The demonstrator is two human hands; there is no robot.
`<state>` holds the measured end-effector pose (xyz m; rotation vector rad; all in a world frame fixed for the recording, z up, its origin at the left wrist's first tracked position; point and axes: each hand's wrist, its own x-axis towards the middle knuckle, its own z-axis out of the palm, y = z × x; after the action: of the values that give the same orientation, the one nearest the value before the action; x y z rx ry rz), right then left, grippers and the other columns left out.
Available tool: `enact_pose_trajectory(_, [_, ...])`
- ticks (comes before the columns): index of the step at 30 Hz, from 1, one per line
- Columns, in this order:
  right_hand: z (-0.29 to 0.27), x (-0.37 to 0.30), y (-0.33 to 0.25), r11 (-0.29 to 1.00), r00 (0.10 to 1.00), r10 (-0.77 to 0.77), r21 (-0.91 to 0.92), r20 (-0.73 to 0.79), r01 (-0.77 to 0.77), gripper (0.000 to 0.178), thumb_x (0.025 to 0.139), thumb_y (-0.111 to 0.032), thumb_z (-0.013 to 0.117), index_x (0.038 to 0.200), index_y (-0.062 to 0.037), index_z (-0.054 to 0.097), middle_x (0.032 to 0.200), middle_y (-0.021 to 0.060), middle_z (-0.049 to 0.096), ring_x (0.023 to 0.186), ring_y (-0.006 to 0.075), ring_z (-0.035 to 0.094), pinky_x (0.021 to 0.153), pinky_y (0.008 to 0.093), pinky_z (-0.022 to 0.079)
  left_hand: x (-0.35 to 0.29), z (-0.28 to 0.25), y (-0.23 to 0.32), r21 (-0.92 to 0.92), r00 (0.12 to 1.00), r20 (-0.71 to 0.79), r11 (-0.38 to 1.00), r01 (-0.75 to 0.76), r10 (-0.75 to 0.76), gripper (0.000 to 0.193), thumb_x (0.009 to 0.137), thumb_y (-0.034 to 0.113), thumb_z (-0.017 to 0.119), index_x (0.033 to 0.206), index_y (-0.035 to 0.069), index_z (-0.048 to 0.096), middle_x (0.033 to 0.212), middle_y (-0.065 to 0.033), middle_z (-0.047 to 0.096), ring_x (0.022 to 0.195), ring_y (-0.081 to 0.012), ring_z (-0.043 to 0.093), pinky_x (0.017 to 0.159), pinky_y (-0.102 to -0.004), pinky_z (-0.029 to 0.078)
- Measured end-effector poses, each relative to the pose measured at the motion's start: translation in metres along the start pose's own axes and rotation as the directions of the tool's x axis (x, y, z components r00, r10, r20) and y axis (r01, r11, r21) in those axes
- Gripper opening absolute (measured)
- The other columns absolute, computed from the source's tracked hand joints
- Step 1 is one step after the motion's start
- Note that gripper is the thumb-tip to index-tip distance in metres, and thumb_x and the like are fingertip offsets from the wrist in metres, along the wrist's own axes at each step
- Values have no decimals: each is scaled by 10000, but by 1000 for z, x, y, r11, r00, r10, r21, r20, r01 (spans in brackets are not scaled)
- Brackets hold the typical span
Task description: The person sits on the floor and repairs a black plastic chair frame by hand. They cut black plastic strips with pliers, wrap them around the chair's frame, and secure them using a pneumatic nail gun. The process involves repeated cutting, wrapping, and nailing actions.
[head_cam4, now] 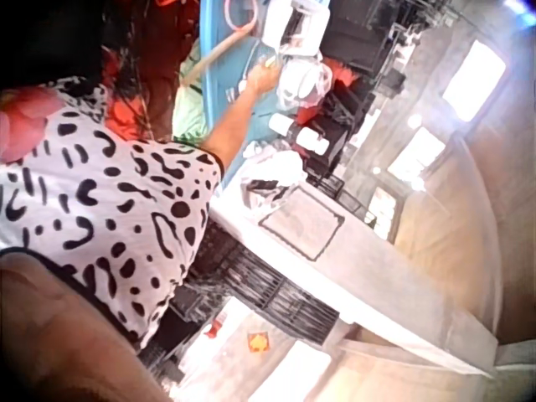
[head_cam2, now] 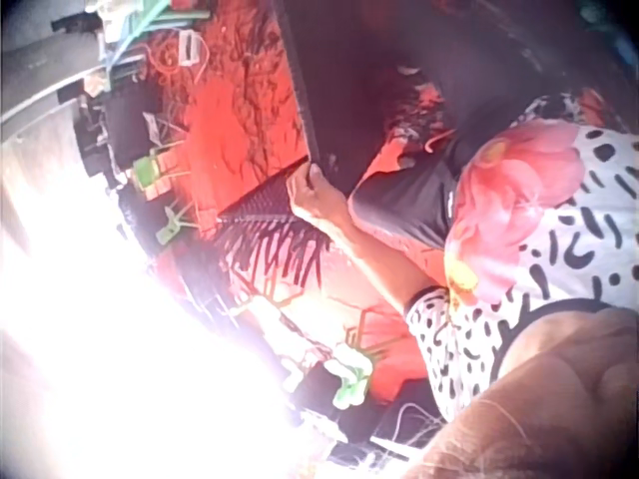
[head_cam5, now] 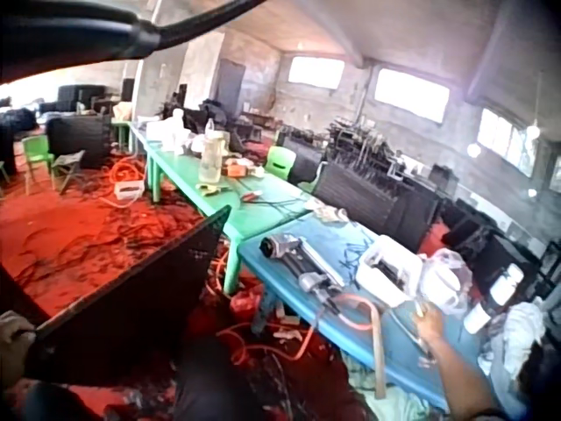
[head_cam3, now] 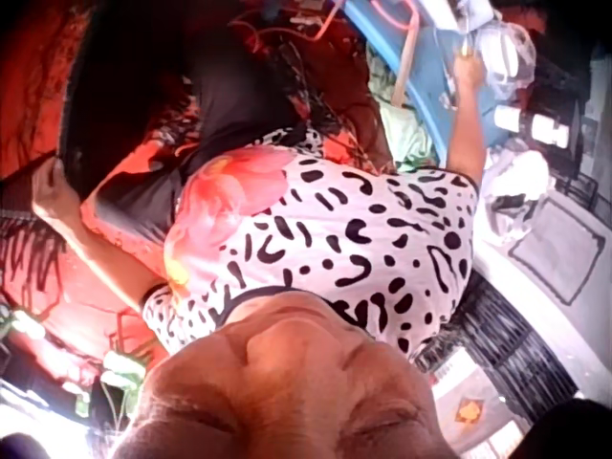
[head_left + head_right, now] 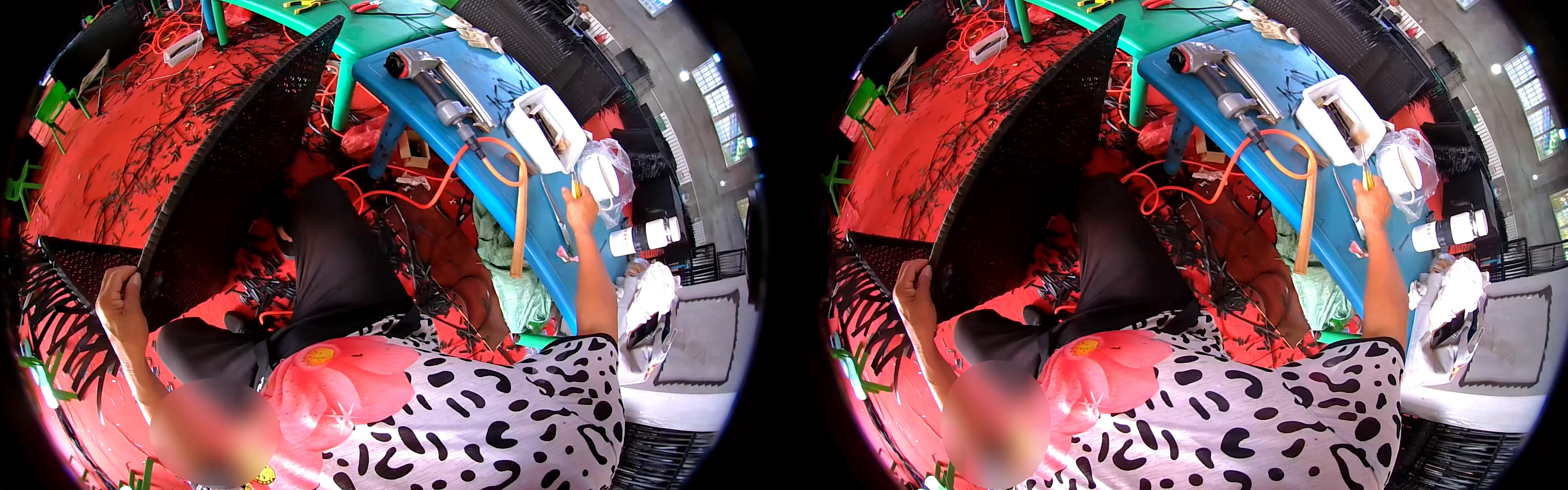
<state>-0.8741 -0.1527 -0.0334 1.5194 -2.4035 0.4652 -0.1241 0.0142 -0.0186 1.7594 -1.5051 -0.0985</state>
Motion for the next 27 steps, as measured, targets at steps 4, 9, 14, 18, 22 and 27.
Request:
enact_pose_trajectory(4, [2,-5,44,969,969,168,-210,181,-129,524,773,-446,683,1061,-12,622,1013,246,645,967,403,615,841,468,472,9,0,-7,69,988,65,988,138,-142,100,878,14,504,799,-31,545,675,-72,489,603,-133,411,571,-273,366])
enact_pose_trajectory(9, [25,-6,61,965,947,184,-232,264,-123,580,774,-543,627,1038,-28,657,988,247,657,953,413,622,817,475,467,14,-1,-28,188,995,77,981,51,-66,148,879,74,492,763,-16,508,633,-94,453,579,-164,426,559,-311,369])
enact_pose_trajectory(14, [51,6,78,978,945,196,-126,263,-168,886,732,-660,614,1277,33,528,1306,242,526,1209,401,488,1019,452,373,5,5,16,-565,850,-77,726,393,-520,151,909,128,560,913,7,651,800,-34,638,732,-115,616,697,-245,490])
enact_pose_trajectory(18, [87,45,84,938,941,-325,97,-96,334,472,851,-276,676,1217,3,569,1154,204,611,1087,317,583,954,393,444,8,-7,3,-706,985,-14,699,113,-174,208,949,87,506,1034,-52,636,1041,-146,659,937,-191,644,855,-285,505])
enact_pose_trajectory(22, [64,5,-121,605,732,-662,462,-160,648,360,854,-120,660,1178,11,575,1152,164,591,1091,298,565,941,373,435,1,-14,0,-825,972,89,562,-50,218,113,832,21,588,820,-18,693,1050,-140,677,1215,-284,497,1037,-404,342])
enact_pose_trajectory(27, [-24,-115,-353,20,334,-871,653,-360,757,322,793,-59,677,1102,-3,608,1117,145,606,1049,293,584,929,365,443,4,-18,1,-757,922,157,643,-117,353,82,760,74,654,795,11,693,1108,-183,651,1321,-361,375,1097,-485,236])
